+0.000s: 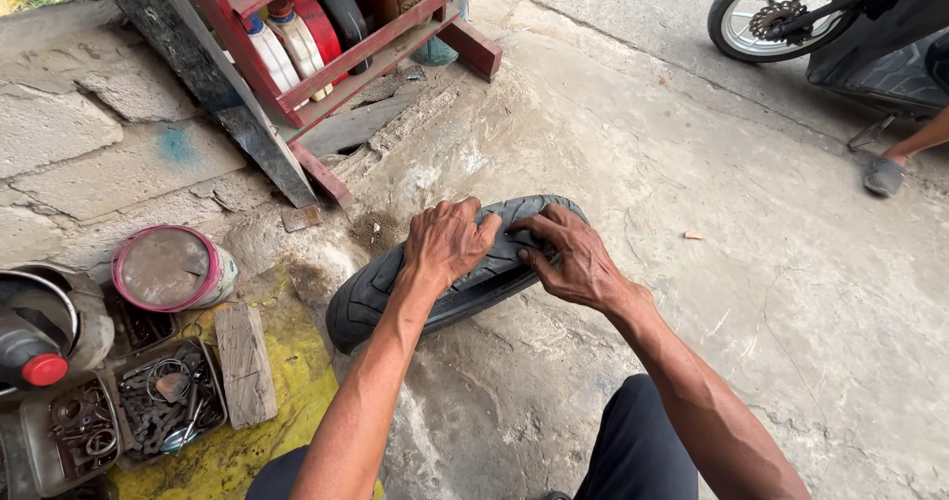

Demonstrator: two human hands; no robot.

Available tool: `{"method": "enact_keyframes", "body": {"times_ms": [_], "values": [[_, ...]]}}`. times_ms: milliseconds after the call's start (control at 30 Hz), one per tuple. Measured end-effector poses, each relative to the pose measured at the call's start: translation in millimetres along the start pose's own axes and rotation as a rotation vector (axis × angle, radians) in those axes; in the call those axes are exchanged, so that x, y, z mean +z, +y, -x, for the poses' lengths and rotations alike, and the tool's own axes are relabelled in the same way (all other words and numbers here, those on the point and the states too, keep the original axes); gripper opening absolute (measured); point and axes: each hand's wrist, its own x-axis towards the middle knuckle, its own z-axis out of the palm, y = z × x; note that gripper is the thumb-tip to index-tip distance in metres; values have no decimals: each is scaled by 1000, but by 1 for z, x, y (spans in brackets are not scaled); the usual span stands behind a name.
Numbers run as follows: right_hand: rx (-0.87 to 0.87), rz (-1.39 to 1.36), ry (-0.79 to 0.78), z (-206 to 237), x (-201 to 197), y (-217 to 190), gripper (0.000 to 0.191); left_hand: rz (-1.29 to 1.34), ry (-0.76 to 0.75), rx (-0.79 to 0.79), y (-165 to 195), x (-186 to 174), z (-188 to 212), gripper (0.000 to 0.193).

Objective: The person sits on the ground and repeatedly handles a motorcycle tire, pressing and rolling it with both hands to check the tread and sidewalls. The tire is turned over and manipulated in place without being mounted or moved to another location.

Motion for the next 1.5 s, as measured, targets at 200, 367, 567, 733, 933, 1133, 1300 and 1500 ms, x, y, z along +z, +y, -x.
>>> {"method": "enact_keyframes", "body": {"times_ms": [200, 367, 567, 733, 933, 1133, 1300, 1500], "values": [[-132, 35, 0, 0, -2, -3, 39, 9, -1, -10, 1, 1, 1, 50], [-43, 64, -154, -7, -11, 1, 42, 13, 5, 14, 8, 3, 1, 48], [-62, 57, -205, -10, -17, -1, 43, 27, -31, -29, 13, 5, 2, 47], [-150, 93, -202, -13, -16, 7, 41, 24, -7, -22, 11, 6, 0, 46], [-258, 19, -32, -7, 3, 21, 43, 14, -2, -41, 6, 2, -5, 48], [-168, -93, 42, 1, 15, 33, 50, 12, -4, -36, 4, 3, -8, 48], [-213, 4, 14, -1, 11, 31, 35, -8, -16, -49, 6, 6, -11, 47], [-168, 158, -93, -8, -3, 23, 43, -22, -16, -49, 9, 11, -12, 47]]}}
